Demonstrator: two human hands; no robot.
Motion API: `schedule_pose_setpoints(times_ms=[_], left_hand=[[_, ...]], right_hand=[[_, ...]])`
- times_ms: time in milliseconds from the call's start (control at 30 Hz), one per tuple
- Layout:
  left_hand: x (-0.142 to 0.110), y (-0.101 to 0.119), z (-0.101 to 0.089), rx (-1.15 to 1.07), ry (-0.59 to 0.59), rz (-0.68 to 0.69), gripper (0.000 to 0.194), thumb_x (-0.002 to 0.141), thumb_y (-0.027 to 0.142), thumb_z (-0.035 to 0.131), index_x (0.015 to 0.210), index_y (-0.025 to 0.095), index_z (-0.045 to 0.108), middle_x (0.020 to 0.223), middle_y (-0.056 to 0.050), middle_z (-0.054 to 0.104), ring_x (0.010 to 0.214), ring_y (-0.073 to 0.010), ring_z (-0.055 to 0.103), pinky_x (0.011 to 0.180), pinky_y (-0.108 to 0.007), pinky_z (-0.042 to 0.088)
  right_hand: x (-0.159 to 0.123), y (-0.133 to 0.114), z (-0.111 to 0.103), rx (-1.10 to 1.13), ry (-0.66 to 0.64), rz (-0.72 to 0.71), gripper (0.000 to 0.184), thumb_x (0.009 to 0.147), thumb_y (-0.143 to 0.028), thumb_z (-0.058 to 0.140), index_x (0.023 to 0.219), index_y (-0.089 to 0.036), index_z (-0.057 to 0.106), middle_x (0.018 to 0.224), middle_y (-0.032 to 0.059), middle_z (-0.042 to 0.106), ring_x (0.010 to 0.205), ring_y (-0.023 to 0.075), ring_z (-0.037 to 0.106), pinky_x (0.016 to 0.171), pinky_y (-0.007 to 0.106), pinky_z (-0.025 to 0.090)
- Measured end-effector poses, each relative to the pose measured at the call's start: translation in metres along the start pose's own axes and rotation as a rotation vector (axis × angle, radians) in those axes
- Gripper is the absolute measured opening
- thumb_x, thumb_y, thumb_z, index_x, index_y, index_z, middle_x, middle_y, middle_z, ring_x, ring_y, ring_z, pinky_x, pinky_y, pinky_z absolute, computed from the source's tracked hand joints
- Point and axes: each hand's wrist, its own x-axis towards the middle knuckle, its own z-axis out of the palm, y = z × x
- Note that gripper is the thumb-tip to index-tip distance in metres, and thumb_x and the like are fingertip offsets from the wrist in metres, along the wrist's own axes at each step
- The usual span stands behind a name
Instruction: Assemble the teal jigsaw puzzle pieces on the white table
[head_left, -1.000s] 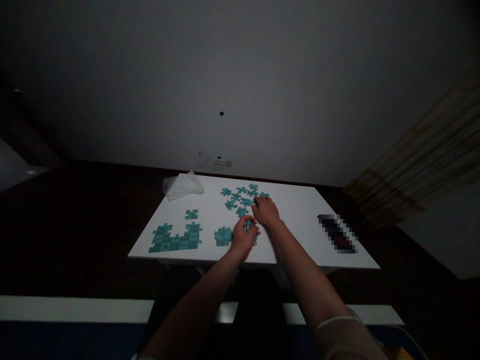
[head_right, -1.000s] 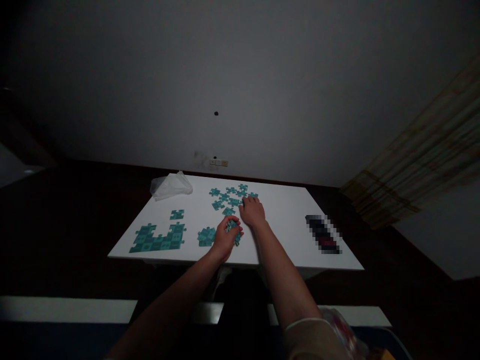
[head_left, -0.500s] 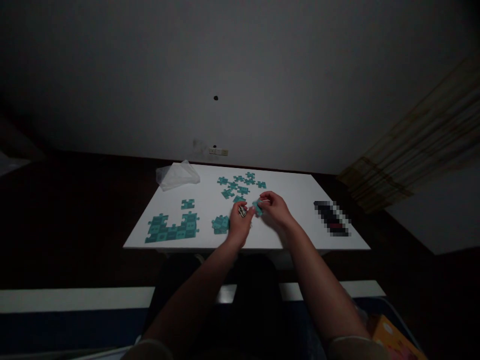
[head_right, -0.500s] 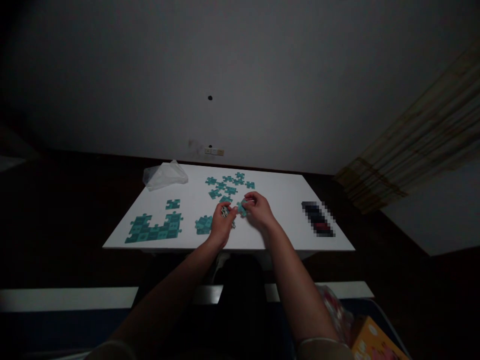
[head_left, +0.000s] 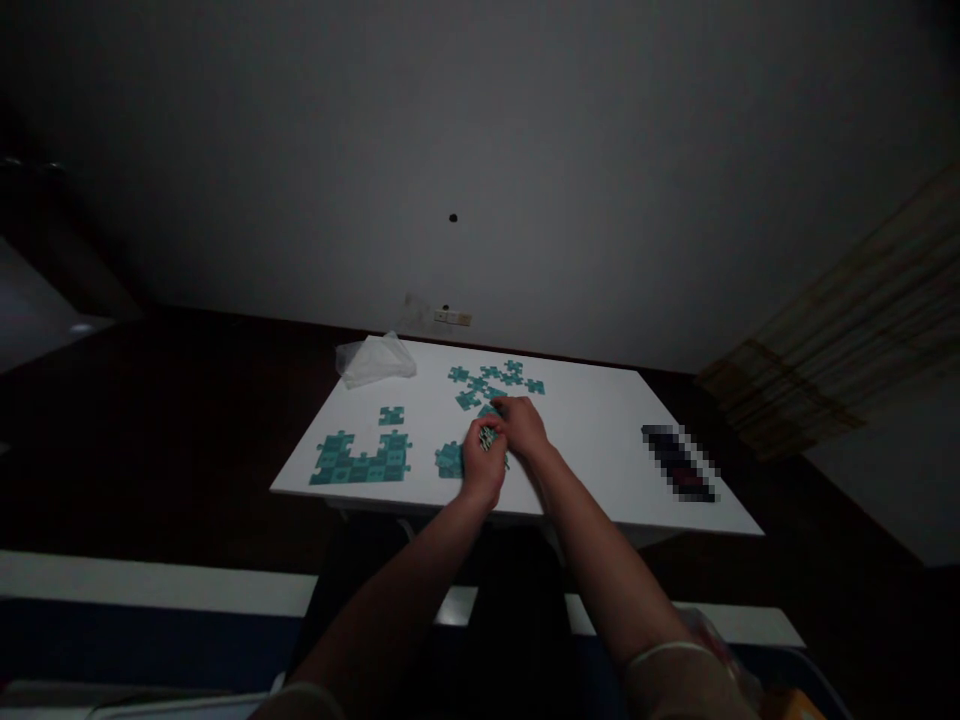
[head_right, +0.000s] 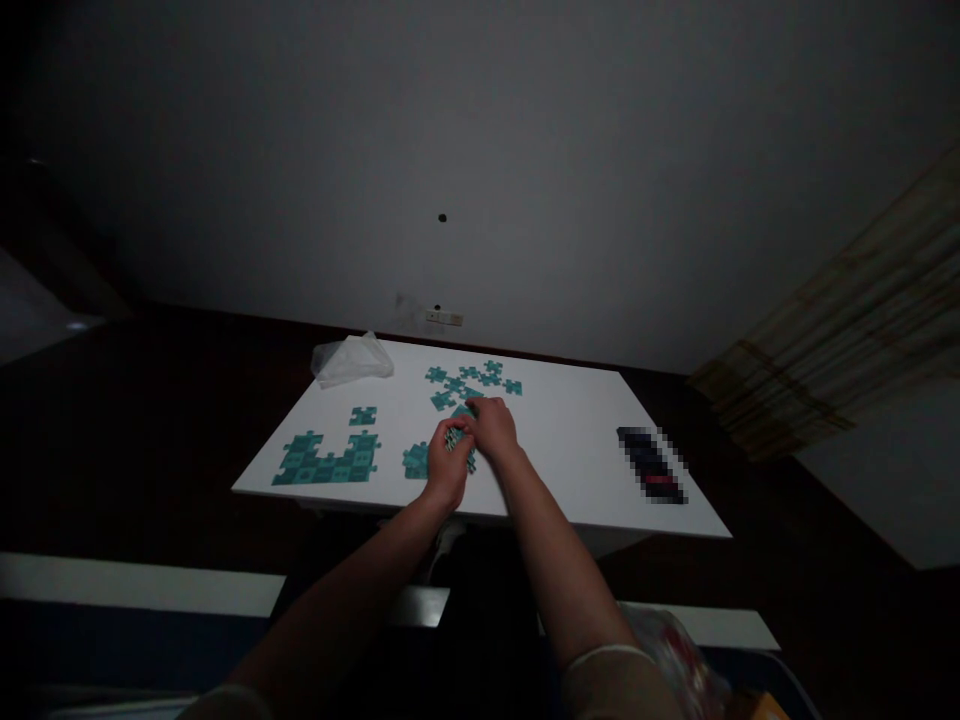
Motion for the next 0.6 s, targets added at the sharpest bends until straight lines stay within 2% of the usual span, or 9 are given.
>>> schedule_pose_setpoints(times_ms=[67,200,267,367,433,600], left_hand=[[-0.001,0.0,-0.001,0.004,0.003,0.001,0.019,0.082,0.02,0.075,0.1,0.025,0.069,0.106,-0.004,0.077,0.103,-0.0224,0.072,0.095,-0.035,0.057],[-0.001,0.002,-0.002,0.023,0.001,-0.025,0.019,0.088,0.02,0.077,0.105,0.024,0.069,0.099,-0.003,0.073,0.088,-0.0204,0.067,0.082,-0.034,0.053],[-0.001,0.003,-0.002,0.031,0.009,-0.031,0.019,0.091,0.022,0.079,0.106,0.025,0.069,0.097,-0.002,0.072,0.085,-0.0204,0.065,0.08,-0.034,0.053],[0.0,0.004,-0.003,0.048,0.022,0.006,0.021,0.088,0.021,0.082,0.103,0.027,0.069,0.102,-0.003,0.073,0.096,-0.0231,0.069,0.089,-0.036,0.057],[0.0,0.004,-0.004,0.066,0.03,0.039,0.022,0.086,0.02,0.083,0.101,0.028,0.069,0.105,-0.003,0.074,0.103,-0.0246,0.071,0.096,-0.038,0.059],[0.002,0.0,-0.003,0.117,0.056,0.034,0.023,0.086,0.024,0.084,0.102,0.029,0.069,0.1,-0.001,0.072,0.096,-0.0234,0.072,0.089,-0.036,0.059]], right_hand=[[-0.002,0.002,-0.003,-0.064,-0.032,-0.015,0.033,0.09,-0.022,0.09,0.123,-0.028,0.087,0.119,0.0112,0.088,0.135,0.0367,0.074,0.117,0.046,0.057],[-0.014,0.014,-0.019,-0.137,-0.112,-0.022,0.053,0.093,-0.013,0.081,0.145,-0.025,0.08,0.117,0.0073,0.089,0.113,0.0284,0.08,0.106,0.04,0.06],[-0.023,0.02,-0.026,-0.171,-0.134,-0.034,0.048,0.097,-0.017,0.079,0.145,-0.021,0.08,0.121,0.0096,0.088,0.112,0.0271,0.08,0.106,0.039,0.059],[-0.038,0.026,-0.029,-0.291,-0.129,-0.102,0.046,0.102,-0.033,0.084,0.145,-0.018,0.082,0.143,0.0175,0.082,0.133,0.0332,0.073,0.119,0.044,0.054],[-0.045,0.027,-0.027,-0.356,-0.127,-0.14,0.048,0.102,-0.039,0.086,0.146,-0.018,0.082,0.154,0.0195,0.077,0.144,0.0367,0.067,0.125,0.048,0.05],[-0.048,0.03,-0.022,-0.359,-0.131,-0.123,0.033,0.103,-0.035,0.085,0.132,-0.02,0.085,0.15,0.0167,0.08,0.144,0.0337,0.069,0.13,0.047,0.047]])
